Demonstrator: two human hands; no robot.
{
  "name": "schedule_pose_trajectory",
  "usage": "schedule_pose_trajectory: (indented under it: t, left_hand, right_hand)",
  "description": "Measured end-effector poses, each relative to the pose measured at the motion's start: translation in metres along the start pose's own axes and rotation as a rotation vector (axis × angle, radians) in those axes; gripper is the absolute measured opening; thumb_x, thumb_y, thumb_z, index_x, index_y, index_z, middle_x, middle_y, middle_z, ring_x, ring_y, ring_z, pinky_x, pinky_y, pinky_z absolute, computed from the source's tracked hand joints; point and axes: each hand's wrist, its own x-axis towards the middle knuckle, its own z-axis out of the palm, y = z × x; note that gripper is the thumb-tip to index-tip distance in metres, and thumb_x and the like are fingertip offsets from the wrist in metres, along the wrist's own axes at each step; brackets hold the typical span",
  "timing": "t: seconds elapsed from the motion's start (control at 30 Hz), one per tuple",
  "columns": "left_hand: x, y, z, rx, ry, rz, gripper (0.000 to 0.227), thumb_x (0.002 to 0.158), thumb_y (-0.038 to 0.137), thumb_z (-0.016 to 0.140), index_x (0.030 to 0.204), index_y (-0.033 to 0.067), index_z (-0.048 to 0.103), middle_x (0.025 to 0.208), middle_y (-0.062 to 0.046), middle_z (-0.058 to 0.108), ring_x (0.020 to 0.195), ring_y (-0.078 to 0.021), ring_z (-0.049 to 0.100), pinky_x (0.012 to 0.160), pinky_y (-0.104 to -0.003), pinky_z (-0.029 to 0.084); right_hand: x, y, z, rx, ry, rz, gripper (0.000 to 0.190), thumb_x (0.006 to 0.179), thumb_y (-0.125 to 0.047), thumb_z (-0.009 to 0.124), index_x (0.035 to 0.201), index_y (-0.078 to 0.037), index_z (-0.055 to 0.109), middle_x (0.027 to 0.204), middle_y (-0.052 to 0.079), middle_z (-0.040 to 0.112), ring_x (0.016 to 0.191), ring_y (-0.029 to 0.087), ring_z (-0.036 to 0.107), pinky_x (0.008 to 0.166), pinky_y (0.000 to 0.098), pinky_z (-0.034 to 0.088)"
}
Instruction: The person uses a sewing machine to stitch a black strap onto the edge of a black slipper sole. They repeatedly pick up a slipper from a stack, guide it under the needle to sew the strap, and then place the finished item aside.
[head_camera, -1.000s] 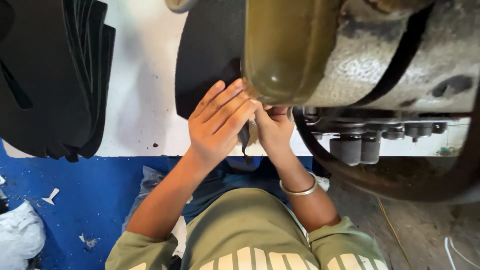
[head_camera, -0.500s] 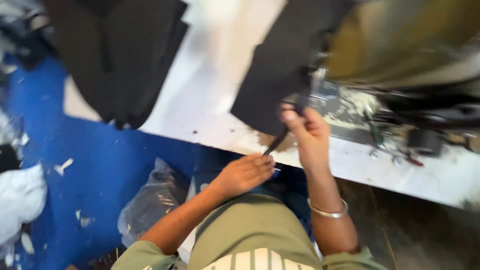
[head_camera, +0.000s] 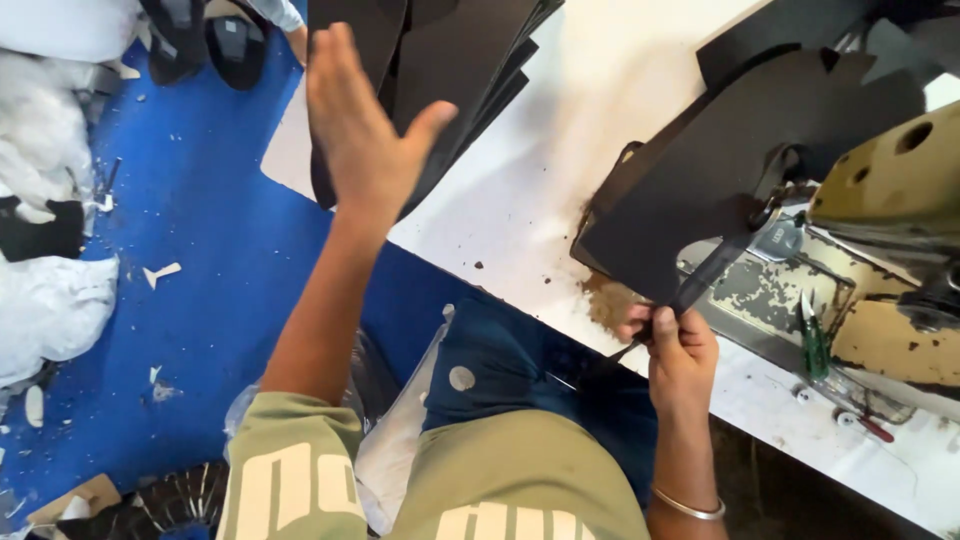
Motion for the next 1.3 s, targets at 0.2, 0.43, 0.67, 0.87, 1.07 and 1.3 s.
schedule_pose_trajectory:
  t: [0.2, 0.43, 0.67, 0.87, 1.07, 1.3]
  left_hand:
    - [-0.011, 0.024, 0.04, -0.014, -0.274, -0.122, 0.11, 0.093, 0.042, 0.08, 0.162, -0.0044, 0.008, 0.16, -0.037, 0.028, 0.138, -0.0486, 0.04, 0.118, -0.062, 0.035]
    - [0.02, 0.008, -0.003, -0.283, -0.445, -0.368, 0.064, 0.107, 0.02, 0.049, 0.162, 0.0013, 0.024, 0.094, -0.02, 0.07, 0.069, -0.0233, 0.069, 0.059, -0.04, 0.055]
    - [-0.011, 0.035, -0.098, -0.453, -0.034, -0.014, 0.057, 0.116, 0.011, 0.055, 0.163, 0.0087, 0.024, 0.149, -0.021, 0.04, 0.133, -0.0257, 0.044, 0.113, -0.037, 0.04]
    - [-0.082, 0.086, -0.115, -0.894, -0.249, -0.121, 0.07, 0.092, -0.008, 0.064, 0.156, 0.0037, 0.037, 0.162, -0.02, 0.038, 0.152, -0.0262, 0.033, 0.126, -0.037, 0.026]
    - [-0.13, 0.142, -0.076, -1.065, -0.515, -0.333, 0.047, 0.088, -0.007, 0.067, 0.133, 0.0052, 0.068, 0.123, -0.013, 0.072, 0.109, -0.0174, 0.069, 0.095, -0.026, 0.053]
    - [-0.097, 0.231, -0.049, -0.866, -0.286, 0.009, 0.033, 0.093, 0.006, 0.081, 0.124, 0.0107, 0.071, 0.119, -0.01, 0.074, 0.105, -0.0249, 0.077, 0.092, -0.031, 0.06]
  right_hand:
    - [-0.005, -0.008, 0.008, -0.043, -0.003, 0.0, 0.027, 0.11, -0.018, 0.055, 0.122, 0.005, 0.063, 0.106, 0.015, 0.071, 0.087, 0.02, 0.068, 0.082, 0.0342, 0.057]
    - [-0.01, -0.014, 0.012, -0.029, -0.035, -0.006, 0.026, 0.11, -0.017, 0.055, 0.123, 0.005, 0.062, 0.106, 0.015, 0.072, 0.087, 0.021, 0.069, 0.082, 0.035, 0.058]
    - [-0.023, -0.021, 0.012, -0.093, -0.012, -0.013, 0.027, 0.108, -0.014, 0.056, 0.127, 0.004, 0.061, 0.105, 0.013, 0.072, 0.086, 0.02, 0.071, 0.082, 0.035, 0.059]
    - [-0.034, -0.018, 0.004, -0.085, -0.024, 0.066, 0.03, 0.107, -0.015, 0.055, 0.13, 0.003, 0.061, 0.105, 0.014, 0.074, 0.086, 0.019, 0.072, 0.081, 0.0341, 0.06]
    - [-0.055, -0.026, 0.0, -0.015, -0.092, 0.139, 0.034, 0.106, -0.014, 0.055, 0.134, 0.004, 0.06, 0.108, 0.015, 0.075, 0.087, 0.019, 0.073, 0.081, 0.034, 0.06]
    - [-0.074, -0.035, -0.011, 0.188, -0.183, 0.202, 0.034, 0.106, -0.008, 0.056, 0.137, 0.006, 0.057, 0.108, 0.018, 0.074, 0.086, 0.021, 0.074, 0.08, 0.0361, 0.061]
